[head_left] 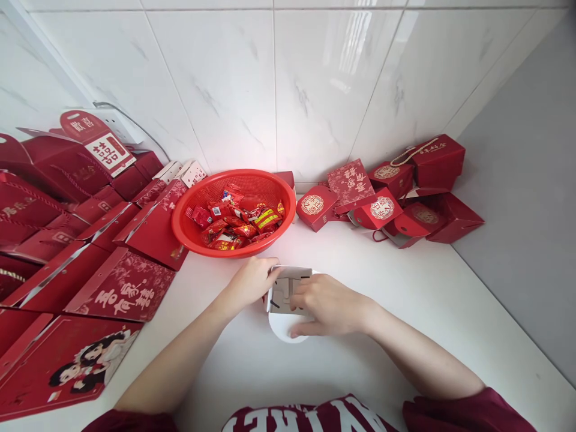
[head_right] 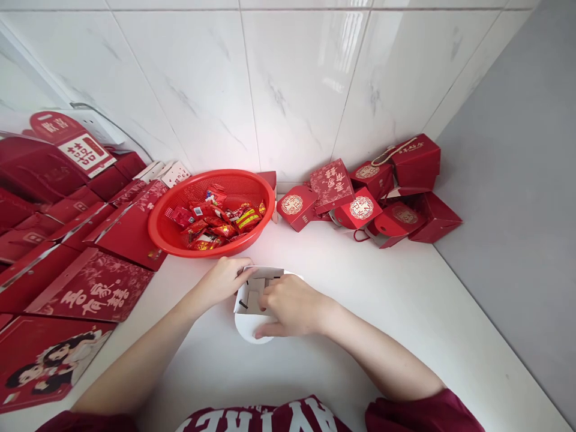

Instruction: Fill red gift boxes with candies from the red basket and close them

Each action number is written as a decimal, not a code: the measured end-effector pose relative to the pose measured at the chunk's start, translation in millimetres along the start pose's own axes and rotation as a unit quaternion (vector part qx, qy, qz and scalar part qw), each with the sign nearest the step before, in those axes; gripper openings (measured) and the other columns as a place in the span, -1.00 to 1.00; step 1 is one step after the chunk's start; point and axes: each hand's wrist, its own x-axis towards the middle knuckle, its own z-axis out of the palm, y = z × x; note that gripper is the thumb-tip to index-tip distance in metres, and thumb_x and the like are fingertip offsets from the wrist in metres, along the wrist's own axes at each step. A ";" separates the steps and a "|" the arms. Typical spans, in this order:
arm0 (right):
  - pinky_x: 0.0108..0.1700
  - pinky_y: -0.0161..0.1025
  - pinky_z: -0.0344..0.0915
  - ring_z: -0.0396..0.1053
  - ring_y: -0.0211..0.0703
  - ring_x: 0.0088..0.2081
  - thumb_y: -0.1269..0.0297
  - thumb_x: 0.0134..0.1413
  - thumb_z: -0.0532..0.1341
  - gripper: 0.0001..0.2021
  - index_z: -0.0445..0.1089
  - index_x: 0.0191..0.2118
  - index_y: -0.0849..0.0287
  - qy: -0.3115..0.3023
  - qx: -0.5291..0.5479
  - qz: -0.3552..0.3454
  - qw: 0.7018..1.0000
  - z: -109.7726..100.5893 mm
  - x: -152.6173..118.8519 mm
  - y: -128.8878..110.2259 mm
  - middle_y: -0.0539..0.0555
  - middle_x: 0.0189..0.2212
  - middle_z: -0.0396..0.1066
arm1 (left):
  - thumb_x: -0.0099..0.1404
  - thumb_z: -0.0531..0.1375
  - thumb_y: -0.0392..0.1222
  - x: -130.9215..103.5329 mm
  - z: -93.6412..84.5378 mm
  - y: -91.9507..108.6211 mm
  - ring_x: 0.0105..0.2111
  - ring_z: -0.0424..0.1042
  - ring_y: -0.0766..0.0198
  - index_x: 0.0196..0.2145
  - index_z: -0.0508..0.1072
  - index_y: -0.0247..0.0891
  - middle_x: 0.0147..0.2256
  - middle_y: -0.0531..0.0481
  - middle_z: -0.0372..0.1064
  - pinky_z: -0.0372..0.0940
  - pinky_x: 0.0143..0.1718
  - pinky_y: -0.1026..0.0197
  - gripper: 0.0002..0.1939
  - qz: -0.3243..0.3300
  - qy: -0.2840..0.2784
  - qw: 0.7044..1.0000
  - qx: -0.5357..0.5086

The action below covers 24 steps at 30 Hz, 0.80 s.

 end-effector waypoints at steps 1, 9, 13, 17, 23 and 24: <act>-0.31 -0.19 0.14 0.42 -0.04 -0.34 -0.05 0.18 0.22 -0.64 0.49 -0.32 0.19 -0.007 -0.018 0.002 1.000 3.1 1.6 -1.3 0.09 -0.43 0.51 | 0.42 0.03 -0.05 0.5 0.7 -1.2 -0.49 0.37 0.25 -0.41 0.46 -0.24 -0.49 0.00 0.39 0.13 -0.43 0.25 -0.65 0.005 0.011 1.000 0.018; -0.16 -0.14 0.27 0.44 -0.04 -0.26 0.21 0.28 0.17 -0.78 0.51 -0.29 0.19 0.050 -0.014 -0.013 0.999 20.8 4.2 6.3 0.12 -0.37 0.54 | 0.40 0.03 0.12 -11.3 47.7 -22.5 0.15 0.24 0.01 0.17 0.30 -0.17 0.10 -0.20 0.24 0.16 0.19 -0.06 -0.51 0.183 0.103 0.940 -0.267; 0.17 0.03 0.18 0.19 0.16 0.21 -0.11 0.05 0.31 -0.40 0.33 0.12 0.13 0.226 0.116 0.003 0.967 53.7 -1.8 29.0 0.28 0.21 0.22 | -0.02 0.27 0.44 -20.7 75.0 -40.1 0.31 -0.05 -0.28 0.33 -0.01 -0.14 0.29 -0.29 -0.09 0.00 0.27 -0.29 0.12 0.257 0.123 0.898 -0.337; 0.34 0.25 -0.20 -0.56 0.28 0.42 -0.21 -0.09 0.36 0.18 -0.39 0.43 0.08 0.342 0.208 0.063 0.914 94.4 1.4 46.9 0.27 0.43 -0.63 | -0.07 0.45 0.16 -17.2 86.2 -49.6 0.30 -0.02 -0.26 0.38 -0.22 -0.04 0.31 -0.29 -0.14 0.02 0.26 -0.32 0.26 0.224 0.112 0.916 -0.312; 0.34 0.15 -0.06 -0.21 0.09 0.41 -0.12 -0.07 0.40 0.31 -0.79 0.35 -0.14 0.289 0.427 0.034 0.856 113.6 15.6 55.9 0.21 0.44 -0.56 | -0.03 0.46 0.07 -6.9 87.9 -47.8 0.28 0.10 -0.21 0.37 -0.56 0.01 0.30 -0.32 -0.01 0.08 0.23 -0.29 0.41 0.198 0.057 0.885 -0.418; 0.34 0.16 -0.07 -0.19 0.09 0.41 -0.10 -0.10 0.42 0.33 -0.78 0.35 -0.16 0.286 0.436 0.034 0.852 112.8 16.2 56.2 0.20 0.44 -0.53 | -0.06 0.47 0.08 -5.9 86.7 -47.7 0.27 0.12 -0.20 0.36 -0.57 0.04 0.29 -0.32 0.01 0.09 0.23 -0.29 0.44 0.192 0.053 0.885 -0.421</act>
